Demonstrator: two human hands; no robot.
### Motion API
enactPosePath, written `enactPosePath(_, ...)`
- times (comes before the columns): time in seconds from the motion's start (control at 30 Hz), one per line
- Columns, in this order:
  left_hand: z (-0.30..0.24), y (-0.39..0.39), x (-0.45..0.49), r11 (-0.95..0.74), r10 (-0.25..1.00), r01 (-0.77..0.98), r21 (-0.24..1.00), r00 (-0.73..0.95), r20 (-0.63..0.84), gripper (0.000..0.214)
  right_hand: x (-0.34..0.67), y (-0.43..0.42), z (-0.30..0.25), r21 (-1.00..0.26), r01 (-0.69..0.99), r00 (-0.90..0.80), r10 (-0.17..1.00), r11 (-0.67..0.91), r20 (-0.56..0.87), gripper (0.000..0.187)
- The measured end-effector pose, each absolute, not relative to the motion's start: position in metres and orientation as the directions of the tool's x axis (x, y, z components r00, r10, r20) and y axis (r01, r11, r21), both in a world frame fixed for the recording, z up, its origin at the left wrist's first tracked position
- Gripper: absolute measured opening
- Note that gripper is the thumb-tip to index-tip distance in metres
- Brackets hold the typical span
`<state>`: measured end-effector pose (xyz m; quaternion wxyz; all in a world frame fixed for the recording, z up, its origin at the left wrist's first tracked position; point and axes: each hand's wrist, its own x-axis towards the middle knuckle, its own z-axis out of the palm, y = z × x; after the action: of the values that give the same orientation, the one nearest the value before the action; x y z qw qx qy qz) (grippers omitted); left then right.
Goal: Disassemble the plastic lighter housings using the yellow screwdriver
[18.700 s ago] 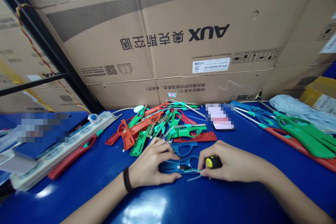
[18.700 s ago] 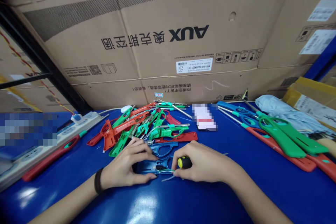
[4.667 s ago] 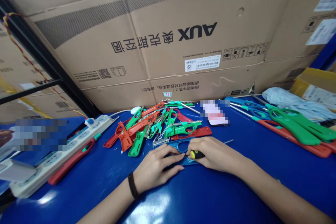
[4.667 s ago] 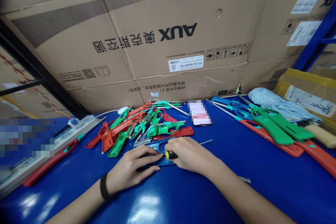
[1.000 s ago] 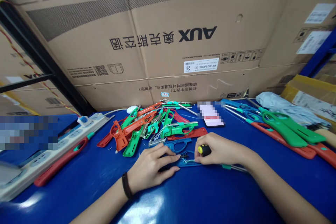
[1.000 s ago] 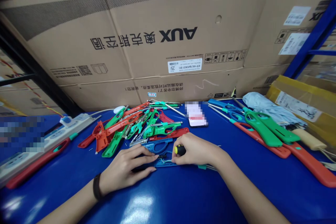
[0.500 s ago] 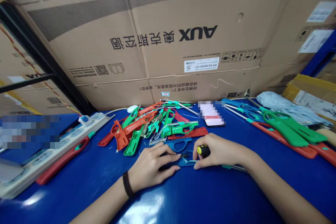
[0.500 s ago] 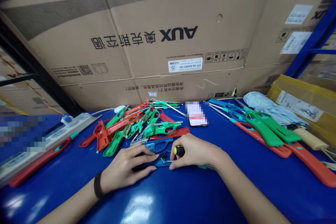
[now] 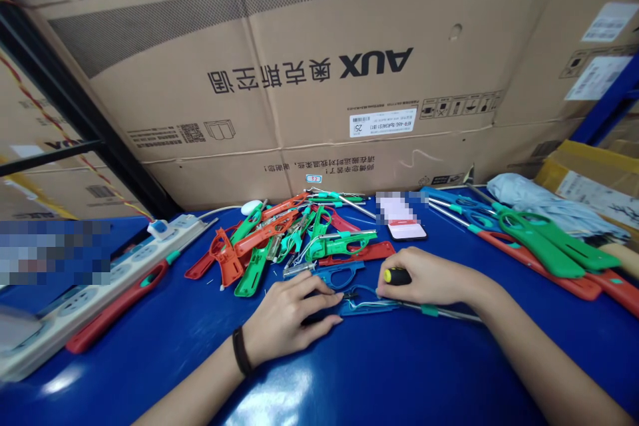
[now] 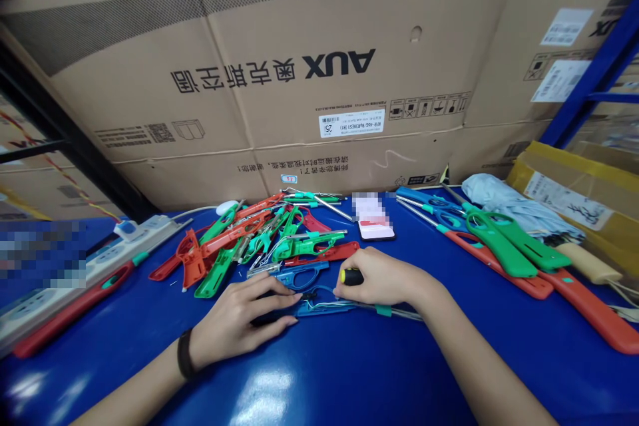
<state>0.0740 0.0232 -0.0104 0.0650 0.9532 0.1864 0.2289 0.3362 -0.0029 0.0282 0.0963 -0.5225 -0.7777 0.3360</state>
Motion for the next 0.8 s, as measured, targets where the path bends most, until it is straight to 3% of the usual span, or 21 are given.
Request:
enactPosePath(0.27,-0.0123,0.0234,0.0731,-0.920,0.387,0.320,0.225,0.827,0.407,0.025,0.3407,0.0008,0.0253,-0.696,0.702,-0.465,0.838,0.150,-0.287,0.025)
enactPosePath(0.5,-0.0118,0.0241,0.0753,-0.910,0.405,0.317,0.267,0.816,0.412,0.024,0.3416,-0.0006,0.0285,-0.739,0.649,-0.474,0.856,0.180,-0.208,0.009)
enactPosePath(0.63,-0.0141,0.0246,0.0783,-0.911,0.402,0.302,0.281,0.799,0.446,0.023,0.3370,-0.0022,0.0276,-0.733,0.651,-0.466,0.866,0.198,-0.180,0.023)
enactPosePath(0.8,-0.0157,0.0249,0.0793,-0.911,0.400,0.295,0.287,0.798,0.450,0.023,0.3342,-0.0021,0.0258,-0.705,0.663,-0.492,0.856,0.252,-0.157,0.022)
